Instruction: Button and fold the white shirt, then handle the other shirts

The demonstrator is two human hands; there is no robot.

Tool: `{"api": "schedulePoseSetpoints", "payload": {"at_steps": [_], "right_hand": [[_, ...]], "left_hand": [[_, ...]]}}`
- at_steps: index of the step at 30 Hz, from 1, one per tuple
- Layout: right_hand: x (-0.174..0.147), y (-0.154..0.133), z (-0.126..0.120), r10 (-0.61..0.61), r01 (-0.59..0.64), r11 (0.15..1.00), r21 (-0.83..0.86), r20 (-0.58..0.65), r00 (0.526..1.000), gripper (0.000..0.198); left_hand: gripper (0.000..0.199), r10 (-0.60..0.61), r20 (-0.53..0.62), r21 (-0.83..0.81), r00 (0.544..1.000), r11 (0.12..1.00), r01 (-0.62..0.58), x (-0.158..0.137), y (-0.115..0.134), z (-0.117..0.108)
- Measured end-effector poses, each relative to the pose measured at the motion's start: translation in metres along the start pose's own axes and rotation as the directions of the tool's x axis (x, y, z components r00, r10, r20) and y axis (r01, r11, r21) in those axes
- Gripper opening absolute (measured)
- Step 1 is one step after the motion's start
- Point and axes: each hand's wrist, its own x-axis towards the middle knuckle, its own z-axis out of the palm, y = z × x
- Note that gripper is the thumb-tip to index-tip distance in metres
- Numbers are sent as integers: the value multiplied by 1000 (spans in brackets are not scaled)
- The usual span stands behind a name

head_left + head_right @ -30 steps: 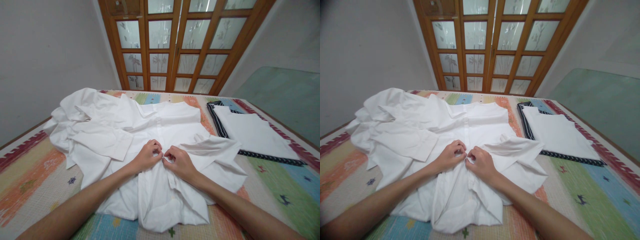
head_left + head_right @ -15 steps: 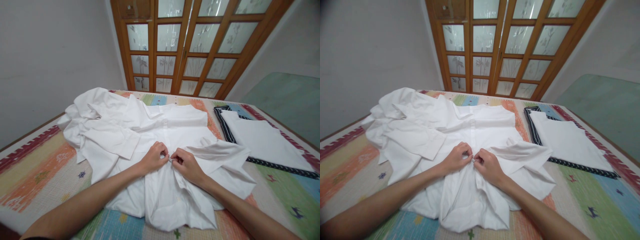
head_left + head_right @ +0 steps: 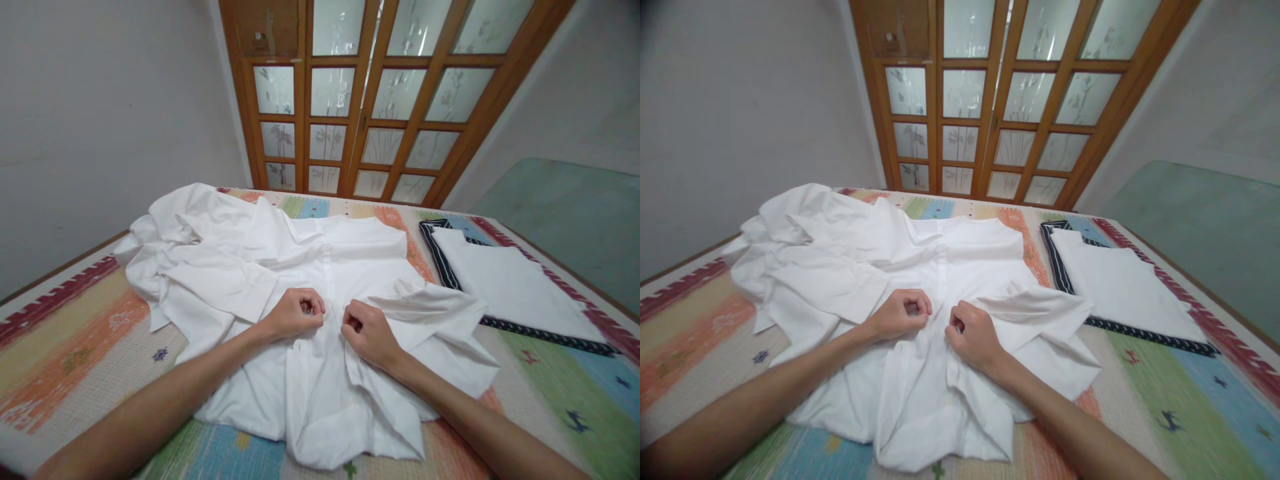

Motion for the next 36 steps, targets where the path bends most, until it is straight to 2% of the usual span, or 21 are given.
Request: {"api": "schedulePoseSetpoints", "payload": {"at_steps": [3, 8, 11, 14, 18, 22, 25, 27, 29, 31, 33, 36], "right_hand": [[0, -2, -2, -6, 9, 997, -79, 33, 999, 8], [16, -5, -9, 35, 17, 957, -290, 173, 984, 20], [37, -3, -11, 42, 26, 892, -452, 139, 989, 18], [60, 1, -8, 63, 5, 846, -533, 110, 992, 20], [78, 7, -1, 59, -20, 871, -491, 64, 996, 28], [80, 12, 4, 5, 7, 916, -401, 29, 1000, 19], [72, 15, 1, -135, 163, 921, -355, 102, 986, 7], [66, 16, -2, -242, 302, 902, -310, 217, 946, 5], [60, 17, -4, -303, 386, 885, -259, 308, 902, 5], [57, 19, -3, -320, 404, 888, -219, 336, 886, 5], [55, 22, 1, -311, 376, 909, -178, 310, 898, 10], [54, 27, 9, -251, 291, 947, -135, 252, 935, 15]], "left_hand": [[9, 0, -50, 58, 999, 998, 3, -2, 6, -16], [8, 7, -29, 148, 1000, 989, -3, -7, 15, -38], [7, 1, -21, 183, 1000, 983, 3, -8, 21, -43], [6, 0, -6, 206, 1000, 979, 1, -7, 26, -42], [6, 12, 51, 185, 999, 982, -21, -8, 32, -39], [7, 44, 138, 142, 989, 988, -64, -13, 40, -42], [9, 27, 306, 185, 952, 979, -87, -17, 49, -51], [10, -41, 435, 284, 900, 954, -94, -18, 54, -57], [9, -127, 489, 424, 863, 899, -108, -17, 57, -59], [7, -172, 468, 551, 867, 824, -134, -12, 57, -55], [3, -148, 388, 644, 910, 750, -153, -5, 53, -46], [10, -75, 250, 747, 965, 649, -143, 8, 43, -29]]}}
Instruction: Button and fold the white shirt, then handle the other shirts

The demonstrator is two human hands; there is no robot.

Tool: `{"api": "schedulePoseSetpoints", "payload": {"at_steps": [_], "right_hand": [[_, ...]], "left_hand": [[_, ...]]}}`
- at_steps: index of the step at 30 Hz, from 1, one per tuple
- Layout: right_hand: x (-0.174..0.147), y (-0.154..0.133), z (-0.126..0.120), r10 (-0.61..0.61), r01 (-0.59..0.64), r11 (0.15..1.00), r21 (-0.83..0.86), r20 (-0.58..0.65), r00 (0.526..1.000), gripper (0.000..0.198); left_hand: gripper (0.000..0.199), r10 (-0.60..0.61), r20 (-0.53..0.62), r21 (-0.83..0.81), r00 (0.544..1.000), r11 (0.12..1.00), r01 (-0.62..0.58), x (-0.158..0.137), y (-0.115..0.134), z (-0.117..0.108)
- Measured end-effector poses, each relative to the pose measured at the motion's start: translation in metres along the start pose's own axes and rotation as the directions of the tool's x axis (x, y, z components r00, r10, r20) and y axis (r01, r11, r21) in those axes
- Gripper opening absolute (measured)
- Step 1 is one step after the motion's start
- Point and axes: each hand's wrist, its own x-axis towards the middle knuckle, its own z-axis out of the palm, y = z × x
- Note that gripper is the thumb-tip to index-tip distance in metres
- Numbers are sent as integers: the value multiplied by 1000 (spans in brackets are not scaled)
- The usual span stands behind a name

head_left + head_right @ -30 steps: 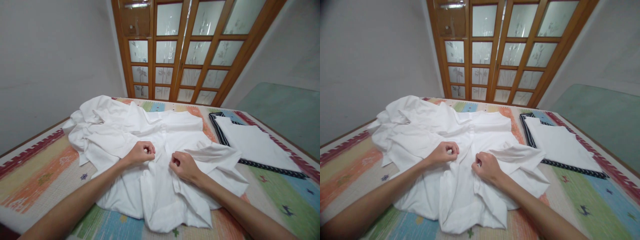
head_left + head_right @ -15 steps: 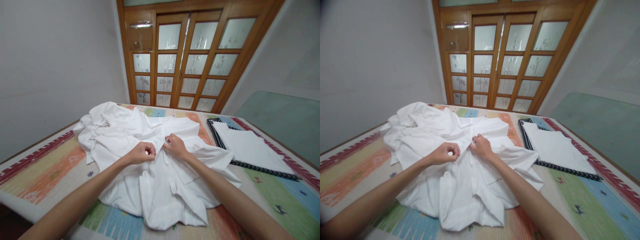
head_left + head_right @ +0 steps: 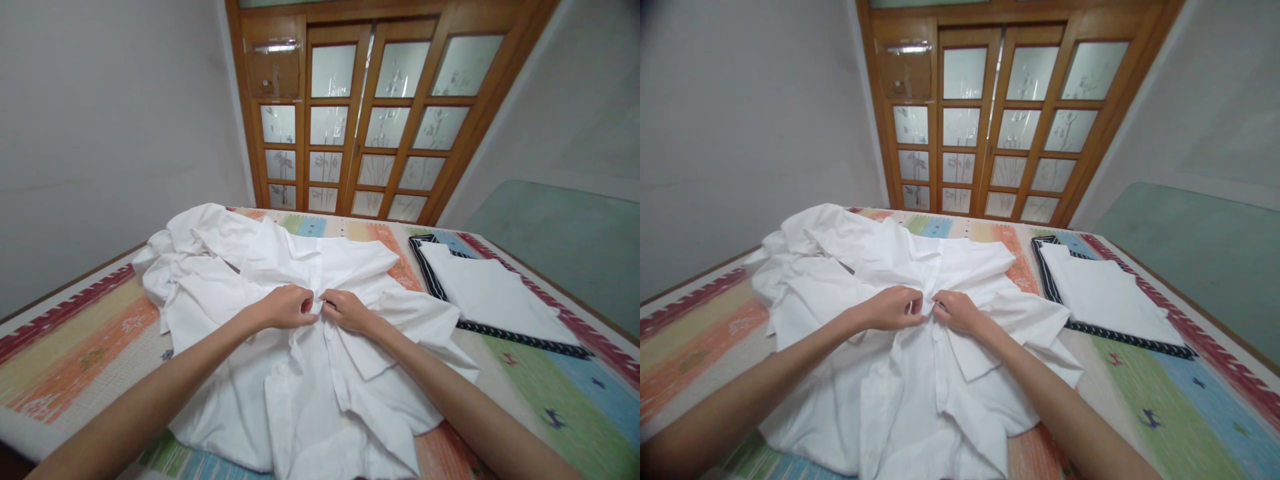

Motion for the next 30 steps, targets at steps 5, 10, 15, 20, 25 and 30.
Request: {"api": "schedulePoseSetpoints", "payload": {"at_steps": [5, 10, 15, 20, 25, 30], "right_hand": [[-2, 5, 5, 87, -86, 995, 46, -16, 996, 10], [-4, 4, 5, 92, -89, 993, 82, -32, 995, 8], [-6, 3, 6, 80, -75, 993, 90, -59, 995, 2], [-7, 3, 6, 31, -28, 998, 63, -50, 998, 12], [-7, 4, 4, -8, 8, 1000, -29, -19, 1000, 13], [-7, 3, 1, 8, -3, 998, 69, -65, 998, 15]], "left_hand": [[9, -47, -46, 80, 998, 996, 50, 21, -1, 23], [8, -19, -106, -47, 994, 999, 14, 25, -13, 38], [20, 20, -161, -414, 987, 906, -86, 20, -28, 53], [24, 4, -141, -564, 990, 822, -83, 18, -32, 55], [27, 11, -103, -553, 995, 830, -67, 18, -30, 49], [30, -19, -73, -558, 997, 829, -25, 17, -30, 46]]}}
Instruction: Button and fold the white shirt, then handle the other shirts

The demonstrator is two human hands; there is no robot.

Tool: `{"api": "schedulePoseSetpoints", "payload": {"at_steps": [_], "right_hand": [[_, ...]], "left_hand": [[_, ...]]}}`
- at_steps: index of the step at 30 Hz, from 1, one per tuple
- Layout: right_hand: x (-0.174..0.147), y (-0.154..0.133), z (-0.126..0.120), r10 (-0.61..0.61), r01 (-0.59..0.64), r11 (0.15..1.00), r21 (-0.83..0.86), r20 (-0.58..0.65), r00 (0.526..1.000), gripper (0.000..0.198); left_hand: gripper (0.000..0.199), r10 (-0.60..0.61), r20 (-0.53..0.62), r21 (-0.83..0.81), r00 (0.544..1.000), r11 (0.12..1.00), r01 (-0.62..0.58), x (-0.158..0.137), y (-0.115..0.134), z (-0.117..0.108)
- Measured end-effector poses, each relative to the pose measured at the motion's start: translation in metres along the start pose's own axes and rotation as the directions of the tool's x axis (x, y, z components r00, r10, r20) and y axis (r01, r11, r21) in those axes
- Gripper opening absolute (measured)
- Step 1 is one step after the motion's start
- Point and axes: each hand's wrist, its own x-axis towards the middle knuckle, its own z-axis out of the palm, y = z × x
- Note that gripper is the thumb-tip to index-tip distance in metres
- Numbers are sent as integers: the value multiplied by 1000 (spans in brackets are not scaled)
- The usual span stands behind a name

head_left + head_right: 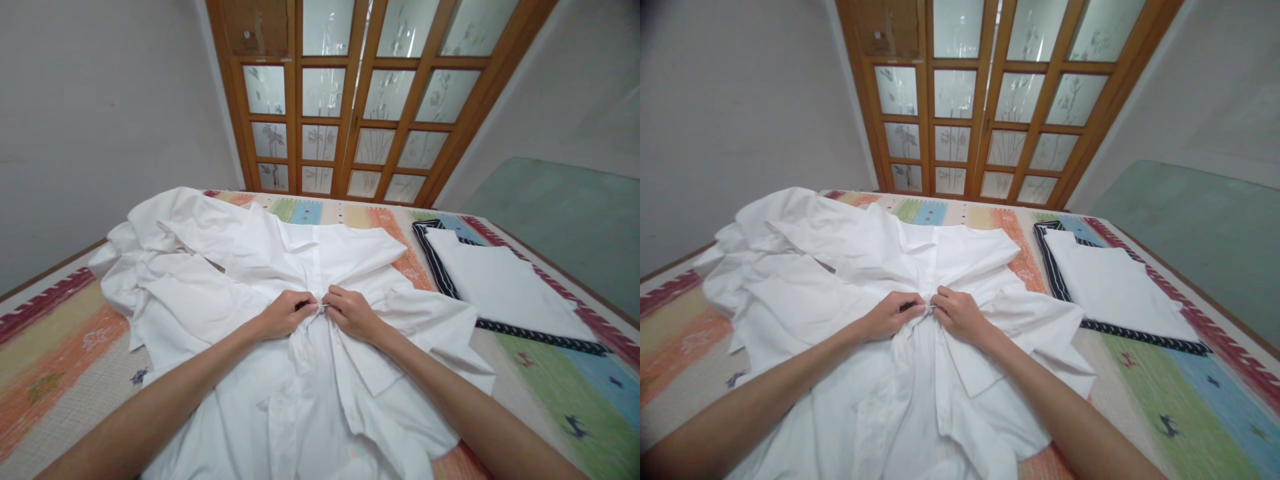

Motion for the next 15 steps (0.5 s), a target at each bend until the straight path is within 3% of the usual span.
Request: {"api": "schedulePoseSetpoints", "payload": {"at_steps": [4, 9, 15], "right_hand": [[-1, -3, -2, 45, -44, 994, 99, -9, 999, 5], [0, -6, 0, 80, -79, 992, 97, -2, 997, 17], [1, -12, 2, 71, -71, 996, 59, -1, 997, 8]], "left_hand": [[30, -6, -23, -34, 1000, 999, 5, 0, 0, 1], [25, -29, -74, -109, 997, 994, 21, 1, -1, 5], [25, -39, -73, -147, 997, 989, 28, 1, 1, 5]]}}
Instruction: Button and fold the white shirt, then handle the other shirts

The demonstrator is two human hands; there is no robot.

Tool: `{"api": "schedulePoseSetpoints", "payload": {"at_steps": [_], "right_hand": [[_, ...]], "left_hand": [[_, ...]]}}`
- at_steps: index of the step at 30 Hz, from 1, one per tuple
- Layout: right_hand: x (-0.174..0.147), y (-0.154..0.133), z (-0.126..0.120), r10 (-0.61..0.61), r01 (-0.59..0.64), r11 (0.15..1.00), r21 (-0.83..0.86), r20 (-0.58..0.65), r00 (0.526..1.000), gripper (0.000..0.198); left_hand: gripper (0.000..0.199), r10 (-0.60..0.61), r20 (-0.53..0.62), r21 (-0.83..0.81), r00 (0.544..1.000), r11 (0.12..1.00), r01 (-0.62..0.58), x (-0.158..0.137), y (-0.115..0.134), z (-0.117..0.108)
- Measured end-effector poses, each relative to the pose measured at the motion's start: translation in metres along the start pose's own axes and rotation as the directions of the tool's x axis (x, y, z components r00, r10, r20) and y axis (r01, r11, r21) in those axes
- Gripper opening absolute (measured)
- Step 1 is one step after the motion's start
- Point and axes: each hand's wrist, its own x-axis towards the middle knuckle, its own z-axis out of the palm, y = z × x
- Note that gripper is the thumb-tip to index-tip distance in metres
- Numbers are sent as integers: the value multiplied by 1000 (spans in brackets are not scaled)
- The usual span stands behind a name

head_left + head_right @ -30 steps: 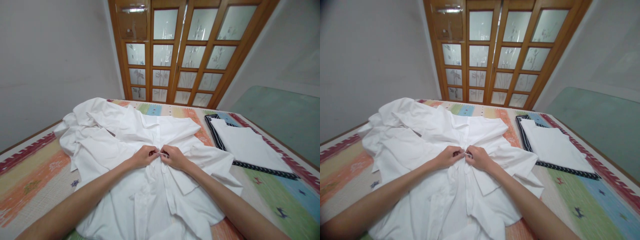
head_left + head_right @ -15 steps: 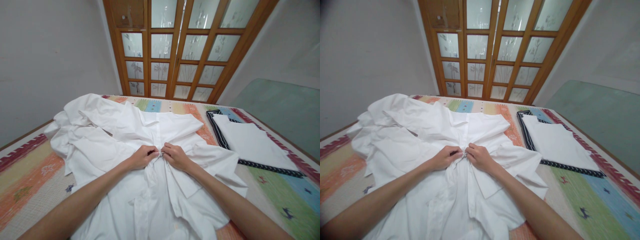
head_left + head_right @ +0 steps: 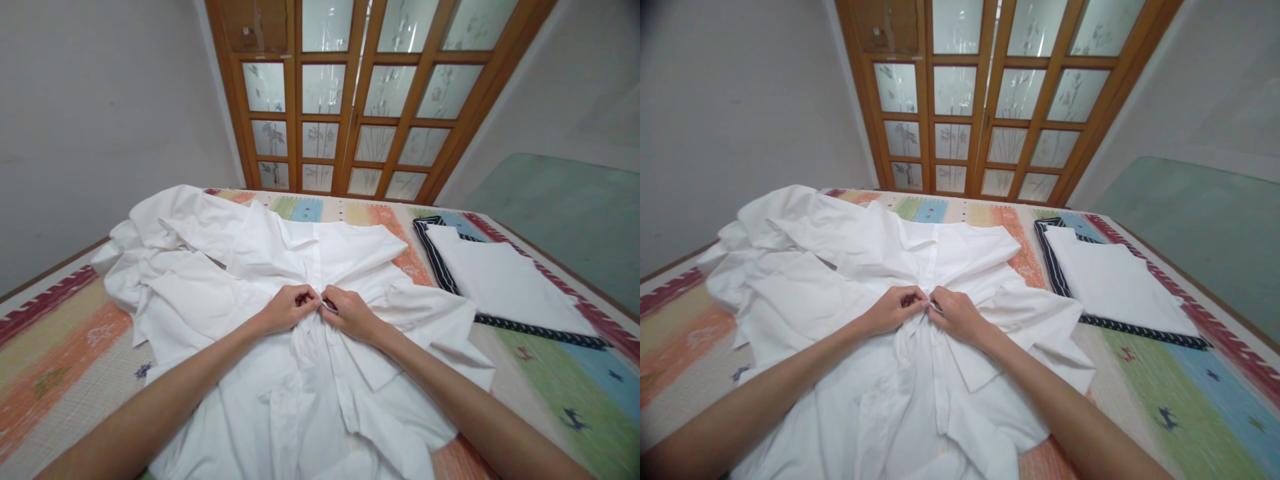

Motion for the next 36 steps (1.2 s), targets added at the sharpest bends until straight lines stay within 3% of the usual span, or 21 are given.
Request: {"api": "schedulePoseSetpoints", "payload": {"at_steps": [10, 19, 36], "right_hand": [[1, 7, 2, 23, -17, 985, 170, -33, 999, 12], [4, 7, 1, 57, -45, 956, 288, -32, 998, 18], [3, 9, 1, 39, -18, 931, 364, -50, 998, 22]], "left_hand": [[26, 58, -20, 39, 998, 998, -57, 0, -4, -1], [24, 26, -49, 33, 998, 999, -24, 2, -2, 3], [18, -15, -129, 55, 991, 998, 22, 4, -1, 6]]}}
